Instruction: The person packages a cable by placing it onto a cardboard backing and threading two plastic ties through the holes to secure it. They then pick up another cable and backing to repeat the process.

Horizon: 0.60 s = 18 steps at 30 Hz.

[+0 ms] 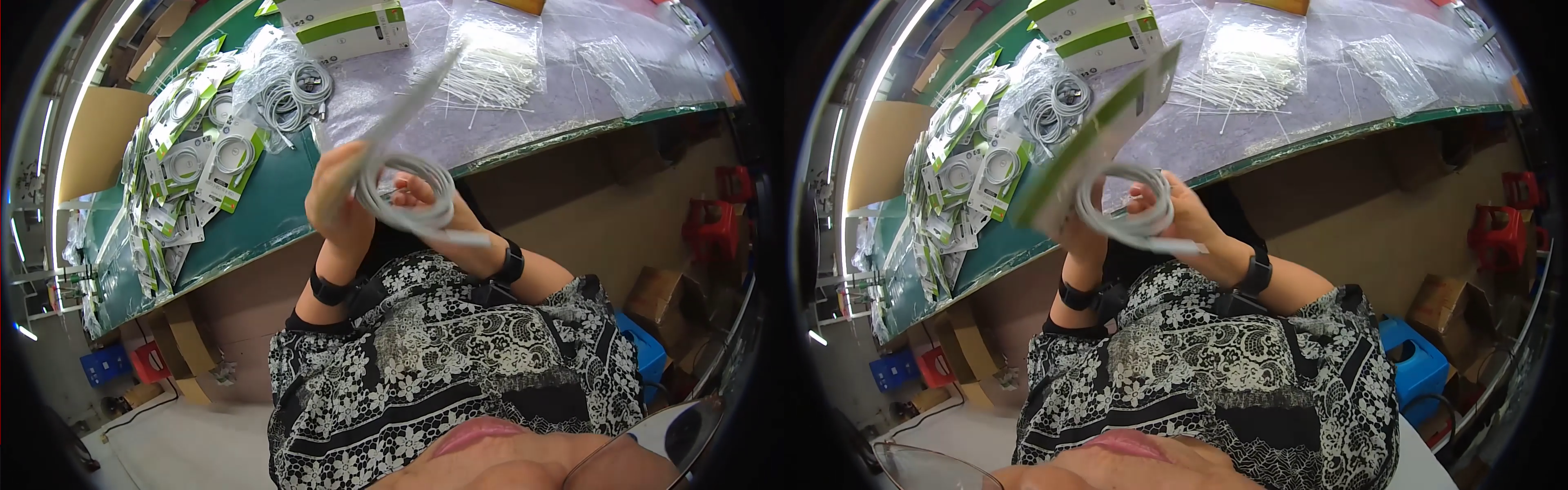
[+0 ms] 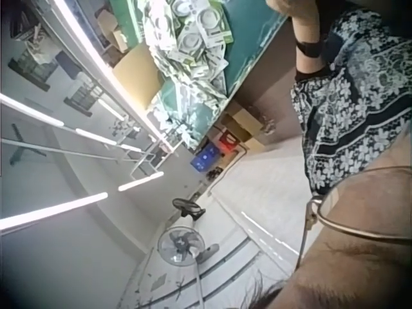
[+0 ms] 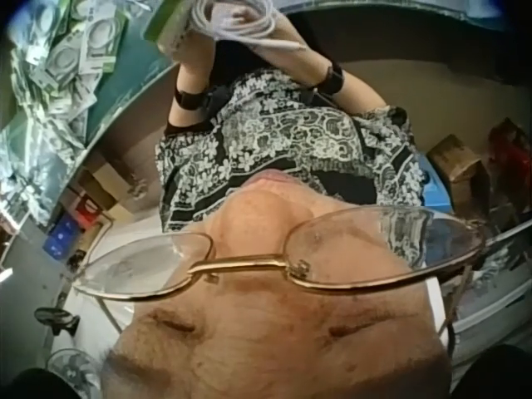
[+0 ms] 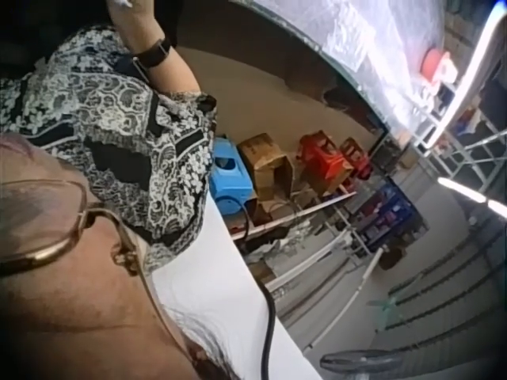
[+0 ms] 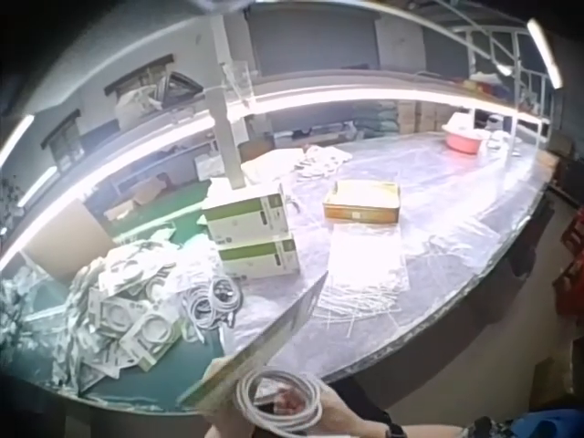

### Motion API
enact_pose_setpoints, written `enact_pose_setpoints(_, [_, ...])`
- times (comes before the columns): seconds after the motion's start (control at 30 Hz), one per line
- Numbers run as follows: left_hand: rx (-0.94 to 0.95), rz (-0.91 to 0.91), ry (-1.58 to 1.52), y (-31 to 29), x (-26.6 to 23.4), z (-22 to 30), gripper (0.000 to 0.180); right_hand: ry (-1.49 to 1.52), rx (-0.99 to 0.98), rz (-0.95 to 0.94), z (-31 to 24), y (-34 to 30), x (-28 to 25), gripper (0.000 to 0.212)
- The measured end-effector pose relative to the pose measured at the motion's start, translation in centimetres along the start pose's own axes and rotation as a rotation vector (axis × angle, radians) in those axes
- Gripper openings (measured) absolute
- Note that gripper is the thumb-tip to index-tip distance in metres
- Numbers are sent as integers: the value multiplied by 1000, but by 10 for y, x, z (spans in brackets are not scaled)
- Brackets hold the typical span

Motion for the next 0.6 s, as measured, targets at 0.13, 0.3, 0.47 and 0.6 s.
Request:
enact_pose_setpoints(0.13, [-466, 170, -67, -16, 0, -43, 21, -867, -640, -94, -28, -7, 17, 12])
enact_pose_setpoints(0.3, [-802, 328, -551, -32, 19, -54, 26, -1846, -1212, -150, -47, -5, 66, 18])
enact_pose_setpoints(0.47, [-893, 225, -673, -40, 21, -54, 32, -1977, -1135, -147, -60, 12, 56, 18])
enact_pose_setpoints(0.6, [-866, 270, -668, -39, 20, -46, 32, -1368, -572, 112, -61, 15, 44, 19])
Point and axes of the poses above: each hand's wrist, its own y-axis towards the middle knuckle, its own x-axis out of the palm, z = x × y, the point moved 4 cm from there along y, towards the middle knuckle, and after that the axes turned 4 degrees about z, right-handed, at the moved point
